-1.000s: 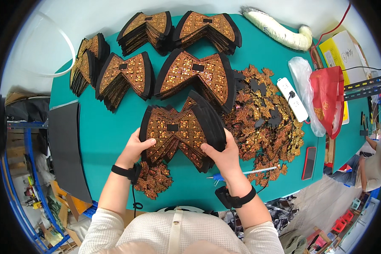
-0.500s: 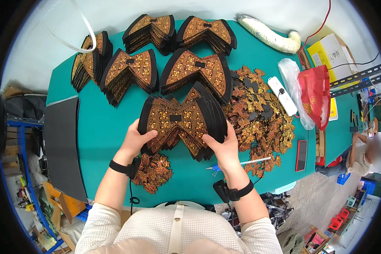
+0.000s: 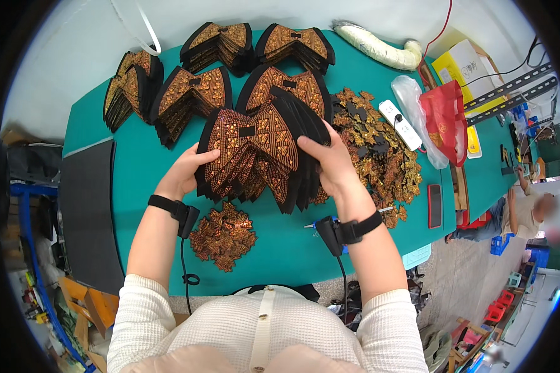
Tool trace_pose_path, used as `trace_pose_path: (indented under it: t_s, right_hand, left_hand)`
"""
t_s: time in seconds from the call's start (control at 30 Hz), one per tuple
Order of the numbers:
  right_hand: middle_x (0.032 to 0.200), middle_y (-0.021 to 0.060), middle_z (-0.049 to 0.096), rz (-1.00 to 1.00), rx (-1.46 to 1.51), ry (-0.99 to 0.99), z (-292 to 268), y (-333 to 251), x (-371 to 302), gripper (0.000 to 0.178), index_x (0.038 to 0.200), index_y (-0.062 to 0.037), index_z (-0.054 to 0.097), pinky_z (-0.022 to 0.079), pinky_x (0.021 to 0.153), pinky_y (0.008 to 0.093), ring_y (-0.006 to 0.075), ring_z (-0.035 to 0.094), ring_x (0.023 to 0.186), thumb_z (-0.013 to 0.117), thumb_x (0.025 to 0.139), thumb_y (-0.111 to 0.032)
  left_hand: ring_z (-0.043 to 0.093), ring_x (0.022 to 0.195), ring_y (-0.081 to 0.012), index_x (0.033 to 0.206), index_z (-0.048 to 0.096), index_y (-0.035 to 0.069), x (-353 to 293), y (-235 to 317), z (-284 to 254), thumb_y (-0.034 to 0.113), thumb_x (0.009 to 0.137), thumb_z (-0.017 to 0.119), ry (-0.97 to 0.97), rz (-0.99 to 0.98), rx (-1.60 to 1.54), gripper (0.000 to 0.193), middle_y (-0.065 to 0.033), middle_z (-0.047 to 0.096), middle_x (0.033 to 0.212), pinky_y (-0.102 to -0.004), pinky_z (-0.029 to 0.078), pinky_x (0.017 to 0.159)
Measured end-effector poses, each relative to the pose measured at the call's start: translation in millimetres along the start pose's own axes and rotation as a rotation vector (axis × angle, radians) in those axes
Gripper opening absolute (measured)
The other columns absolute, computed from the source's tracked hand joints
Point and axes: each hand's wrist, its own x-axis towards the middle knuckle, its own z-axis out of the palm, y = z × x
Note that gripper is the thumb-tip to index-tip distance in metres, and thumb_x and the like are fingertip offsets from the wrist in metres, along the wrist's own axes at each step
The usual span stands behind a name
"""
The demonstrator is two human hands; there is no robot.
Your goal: The recorder is gluing small sequined decorative components onto shoe upper parts.
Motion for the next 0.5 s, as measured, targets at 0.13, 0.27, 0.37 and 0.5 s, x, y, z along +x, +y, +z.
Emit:
trace_pose_path:
  t_s: [0.13, 0.27, 0.37, 0.5]
  right_hand:
    - [0.108, 0.0091, 0.061, 0.218, 0.161, 0.084, -9.3, 4.2, 7.8, 0.035, 0.114, 0.0029, 0.054, 0.048, 0.082, 0.0352, 0.0200, 0.060, 0.096, 0.063, 0.085, -0.015]
    - [0.114, 0.0151, 0.058, 0.269, 0.053, -0.015, -26.8, 36.4, 17.7, 0.050, 0.117, 0.0076, 0.048, 0.044, 0.090, 0.0338, 0.0228, 0.057, 0.104, 0.068, 0.082, -0.021]
    - [0.130, 0.0220, 0.043, 0.283, -0.150, 0.150, -32.3, 51.9, 16.6, 0.090, 0.135, 0.0093, 0.020, 0.040, 0.094, 0.0364, 0.0274, 0.049, 0.114, 0.076, 0.073, -0.024]
    - [0.131, 0.0229, 0.039, 0.271, -0.392, 0.248, -14.6, 45.6, 11.5, 0.100, 0.138, 0.0094, 0.013, 0.038, 0.096, 0.0395, 0.0288, 0.044, 0.118, 0.079, 0.068, -0.016]
  left_hand:
    - [0.061, 0.096, -0.0226, 0.117, 0.048, 0.001, 13.5, -13.5, -9.9, 0.011, 0.085, 0.061, 0.009, -0.122, -0.079, 0.036, -0.0123, 0.058, 0.110, -0.0374, 0.052, 0.081]
    - [0.061, 0.096, -0.0224, 0.116, 0.050, 0.002, 20.2, -29.7, -13.8, 0.009, 0.085, 0.061, 0.021, -0.147, -0.072, 0.033, -0.0113, 0.060, 0.110, -0.0379, 0.050, 0.083]
    - [0.060, 0.096, -0.0206, 0.115, 0.050, -0.001, 17.2, -33.1, -5.4, 0.009, 0.084, 0.062, 0.028, -0.077, -0.014, 0.034, -0.0117, 0.060, 0.109, -0.0352, 0.049, 0.083]
    - [0.060, 0.095, -0.0186, 0.115, 0.050, -0.002, 11.5, -25.9, -0.2, 0.010, 0.084, 0.063, 0.039, -0.001, 0.107, 0.036, -0.0103, 0.060, 0.108, -0.0335, 0.049, 0.082]
